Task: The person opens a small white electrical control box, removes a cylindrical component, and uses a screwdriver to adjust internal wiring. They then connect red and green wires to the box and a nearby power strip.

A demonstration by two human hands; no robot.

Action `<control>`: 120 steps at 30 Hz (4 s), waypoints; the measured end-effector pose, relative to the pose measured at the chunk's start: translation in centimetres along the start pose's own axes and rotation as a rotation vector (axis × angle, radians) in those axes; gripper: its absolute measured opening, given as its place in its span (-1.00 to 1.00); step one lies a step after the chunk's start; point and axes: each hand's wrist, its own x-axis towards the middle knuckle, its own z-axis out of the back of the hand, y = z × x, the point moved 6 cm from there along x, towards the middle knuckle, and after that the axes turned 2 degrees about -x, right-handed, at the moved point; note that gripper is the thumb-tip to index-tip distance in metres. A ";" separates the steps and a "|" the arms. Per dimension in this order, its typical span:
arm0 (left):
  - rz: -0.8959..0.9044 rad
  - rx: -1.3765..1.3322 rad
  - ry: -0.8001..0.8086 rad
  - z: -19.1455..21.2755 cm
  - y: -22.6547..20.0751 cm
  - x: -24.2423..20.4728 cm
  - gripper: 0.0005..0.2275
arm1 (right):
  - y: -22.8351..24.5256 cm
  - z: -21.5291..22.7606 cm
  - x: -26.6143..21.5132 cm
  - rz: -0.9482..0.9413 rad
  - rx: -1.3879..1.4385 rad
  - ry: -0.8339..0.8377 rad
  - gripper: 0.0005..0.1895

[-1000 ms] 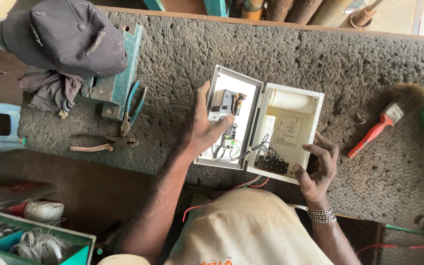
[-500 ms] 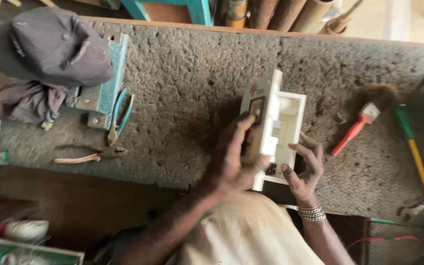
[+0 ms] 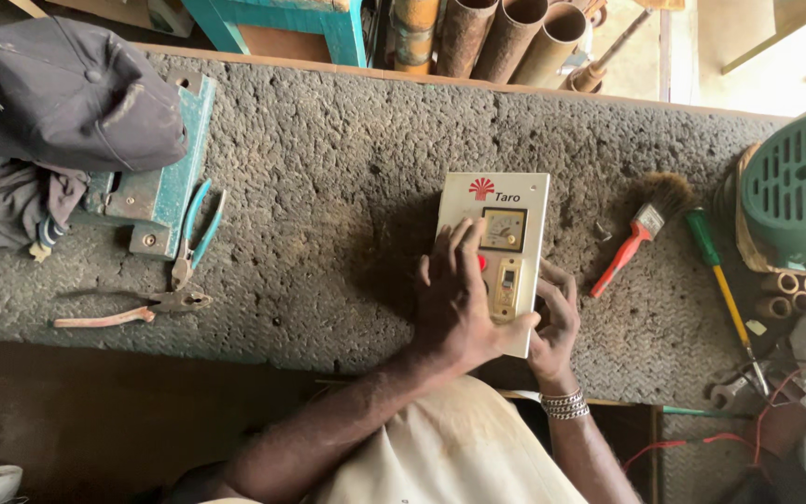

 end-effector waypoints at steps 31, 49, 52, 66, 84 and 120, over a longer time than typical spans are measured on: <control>0.287 -1.011 -0.097 10.3 11.5 -4.8 -0.22 | 1.8 -0.6 0.7 0.042 -0.188 0.042 -0.34; 0.698 -1.216 -0.051 7.0 16.1 -7.0 -0.52 | 0.8 -0.3 0.4 0.016 -0.182 0.043 -0.37; 0.708 -1.042 -0.201 6.3 17.1 -7.5 -0.55 | 0.9 -0.4 0.4 0.012 -0.147 0.040 -0.37; 0.814 -0.817 -0.303 4.5 19.7 -8.7 -0.55 | 0.9 -0.3 0.5 -0.005 -0.121 0.036 -0.37; 0.828 -0.815 -0.275 5.2 18.3 -7.8 -0.54 | 0.9 -0.4 0.5 -0.013 -0.077 0.032 -0.38; 0.974 -1.297 -0.110 2.6 21.2 -8.8 -0.66 | 1.3 -0.6 0.3 -0.003 -0.040 0.029 -0.37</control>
